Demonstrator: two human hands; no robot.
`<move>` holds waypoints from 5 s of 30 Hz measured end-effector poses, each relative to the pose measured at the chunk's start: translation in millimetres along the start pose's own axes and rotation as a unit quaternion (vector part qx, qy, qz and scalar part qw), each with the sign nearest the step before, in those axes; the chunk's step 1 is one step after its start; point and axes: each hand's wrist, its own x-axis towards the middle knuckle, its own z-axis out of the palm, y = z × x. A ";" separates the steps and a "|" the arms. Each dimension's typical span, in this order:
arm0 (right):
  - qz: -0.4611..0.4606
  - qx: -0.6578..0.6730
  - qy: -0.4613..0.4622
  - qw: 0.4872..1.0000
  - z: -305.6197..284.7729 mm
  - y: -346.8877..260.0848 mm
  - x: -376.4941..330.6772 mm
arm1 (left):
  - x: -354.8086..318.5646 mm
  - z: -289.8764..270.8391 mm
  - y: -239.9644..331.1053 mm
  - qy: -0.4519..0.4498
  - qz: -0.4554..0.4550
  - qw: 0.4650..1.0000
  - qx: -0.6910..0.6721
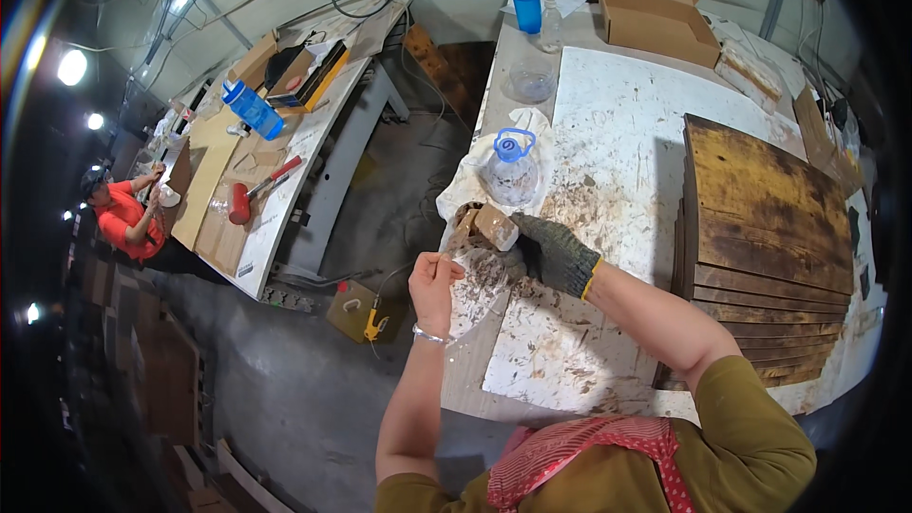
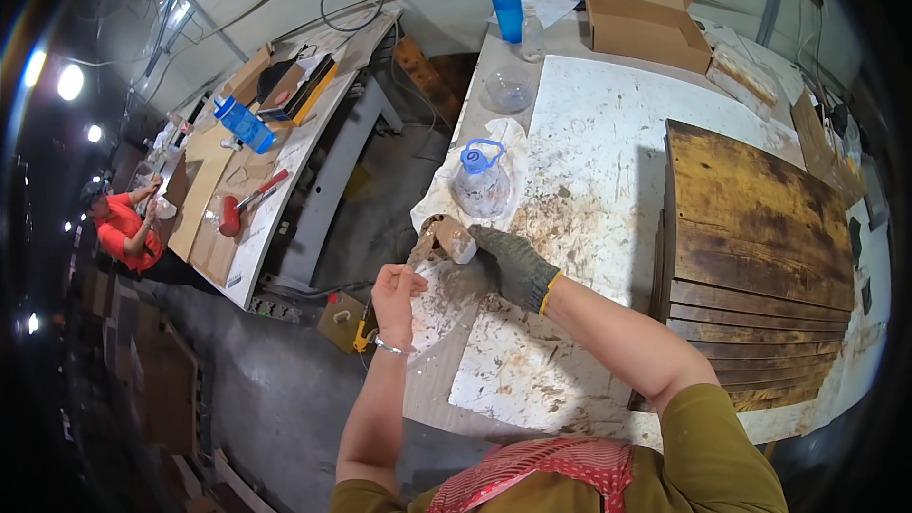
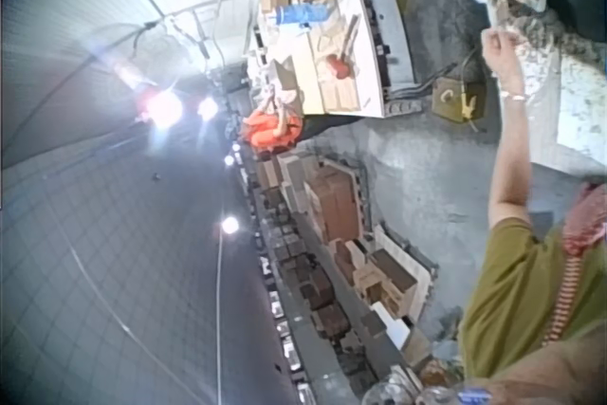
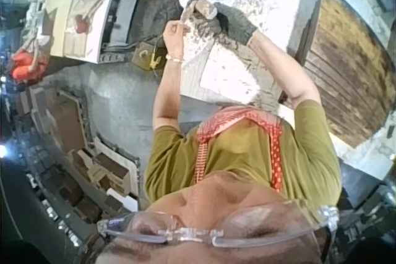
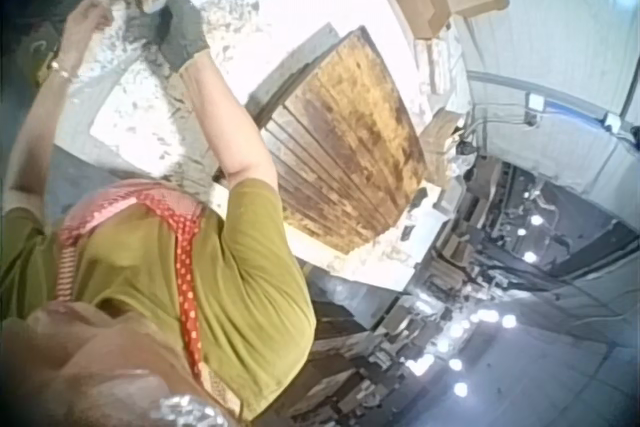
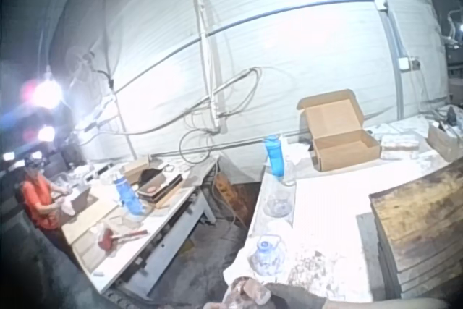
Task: The person wipes the surface of a slotted wooden panel with a cloth, then repeats the process on two larger flat wooden panels at a workbench.
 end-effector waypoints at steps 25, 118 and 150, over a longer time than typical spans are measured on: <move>-0.128 -0.528 0.035 0.839 -8.9 -27.7 -13.6 | 29.0 -3.8 60.4 -0.002 0.230 0.892 0.390; -0.162 -0.738 0.350 0.554 -77.1 143.8 -335.8 | -94.5 309.5 19.5 -0.438 0.143 0.831 0.312; -0.096 -0.826 0.376 0.408 -289.8 12.5 -649.1 | -76.0 293.7 9.5 -0.386 0.171 0.819 0.388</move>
